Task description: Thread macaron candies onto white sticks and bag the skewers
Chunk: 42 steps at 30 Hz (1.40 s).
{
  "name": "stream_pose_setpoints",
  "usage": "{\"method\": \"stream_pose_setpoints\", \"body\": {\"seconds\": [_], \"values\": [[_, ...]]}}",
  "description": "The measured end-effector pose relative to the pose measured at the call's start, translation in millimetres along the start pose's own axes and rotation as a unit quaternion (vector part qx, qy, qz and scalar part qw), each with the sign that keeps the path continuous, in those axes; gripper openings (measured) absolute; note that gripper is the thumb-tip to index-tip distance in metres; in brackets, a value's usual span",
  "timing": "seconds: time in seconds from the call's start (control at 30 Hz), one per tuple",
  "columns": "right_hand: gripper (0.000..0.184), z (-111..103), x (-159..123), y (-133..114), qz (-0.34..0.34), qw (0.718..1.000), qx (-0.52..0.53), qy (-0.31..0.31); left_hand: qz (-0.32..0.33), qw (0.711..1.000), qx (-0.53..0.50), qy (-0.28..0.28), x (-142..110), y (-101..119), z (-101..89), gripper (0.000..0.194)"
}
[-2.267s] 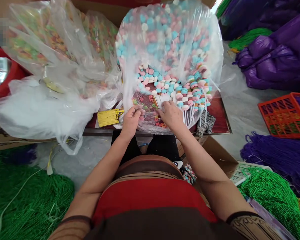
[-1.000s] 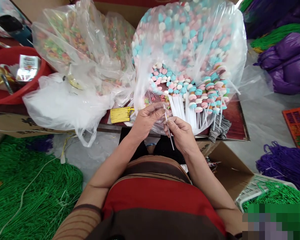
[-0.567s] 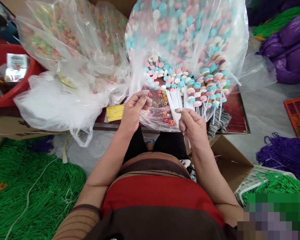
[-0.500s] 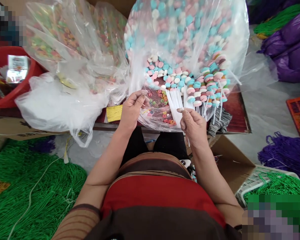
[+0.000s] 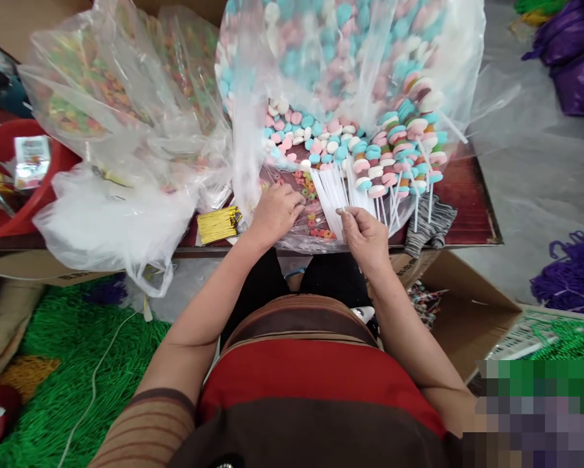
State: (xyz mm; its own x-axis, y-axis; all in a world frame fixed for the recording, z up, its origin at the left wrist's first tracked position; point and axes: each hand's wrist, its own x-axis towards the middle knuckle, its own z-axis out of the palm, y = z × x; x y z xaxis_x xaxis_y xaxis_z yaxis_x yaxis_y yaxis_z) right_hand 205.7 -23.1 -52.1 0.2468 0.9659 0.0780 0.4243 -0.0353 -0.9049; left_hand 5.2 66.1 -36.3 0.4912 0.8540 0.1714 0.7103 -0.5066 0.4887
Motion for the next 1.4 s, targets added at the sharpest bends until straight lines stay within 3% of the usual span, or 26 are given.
{"method": "stream_pose_setpoints", "body": {"seconds": [0.23,0.37,0.53,0.7,0.8,0.87,1.0,1.07,1.17,1.27,1.33,1.4], "values": [[0.040,4,2,3,-0.018,1.000,-0.001,0.011,0.010,0.992,0.121,-0.024,-23,16,-3.8,0.020],[0.040,5,0,5,-0.044,0.999,-0.005,0.023,0.028,0.989,0.137,-0.046,-25,30,-0.9,0.031],[0.040,5,-2,4,-0.063,0.997,-0.025,0.026,0.020,0.988,0.136,-0.066,-27,34,7.6,0.027],[0.039,6,-2,5,-0.078,0.996,-0.034,0.039,-0.015,0.996,0.068,-0.049,-26,31,10.3,0.021],[0.037,6,-2,6,-0.084,0.995,-0.034,0.041,-0.065,0.994,-0.080,-0.021,-24,28,8.6,0.013],[0.036,5,-3,6,-0.080,0.996,-0.025,0.034,-0.117,0.963,-0.244,0.001,-23,25,6.0,0.008],[0.036,4,-4,5,-0.059,0.998,0.000,0.026,-0.192,0.819,-0.539,0.028,-26,25,-0.2,0.027],[0.036,4,-4,5,-0.052,0.998,0.010,0.030,-0.198,0.768,-0.609,0.025,-29,28,-2.3,0.037],[0.034,6,-3,6,-0.046,0.998,0.026,0.032,-0.213,0.738,-0.640,0.017,-31,32,-2.2,0.040],[0.034,7,-2,6,-0.036,0.998,0.037,0.031,-0.222,0.763,-0.607,0.020,-30,31,-1.1,0.034],[0.035,7,-3,5,-0.030,0.998,0.041,0.027,-0.210,0.830,-0.515,0.044,-25,25,-2.6,0.025],[0.035,6,-5,3,-0.027,0.998,0.044,0.022,-0.189,0.918,-0.341,0.079,-17,18,-6.8,0.013]]}}
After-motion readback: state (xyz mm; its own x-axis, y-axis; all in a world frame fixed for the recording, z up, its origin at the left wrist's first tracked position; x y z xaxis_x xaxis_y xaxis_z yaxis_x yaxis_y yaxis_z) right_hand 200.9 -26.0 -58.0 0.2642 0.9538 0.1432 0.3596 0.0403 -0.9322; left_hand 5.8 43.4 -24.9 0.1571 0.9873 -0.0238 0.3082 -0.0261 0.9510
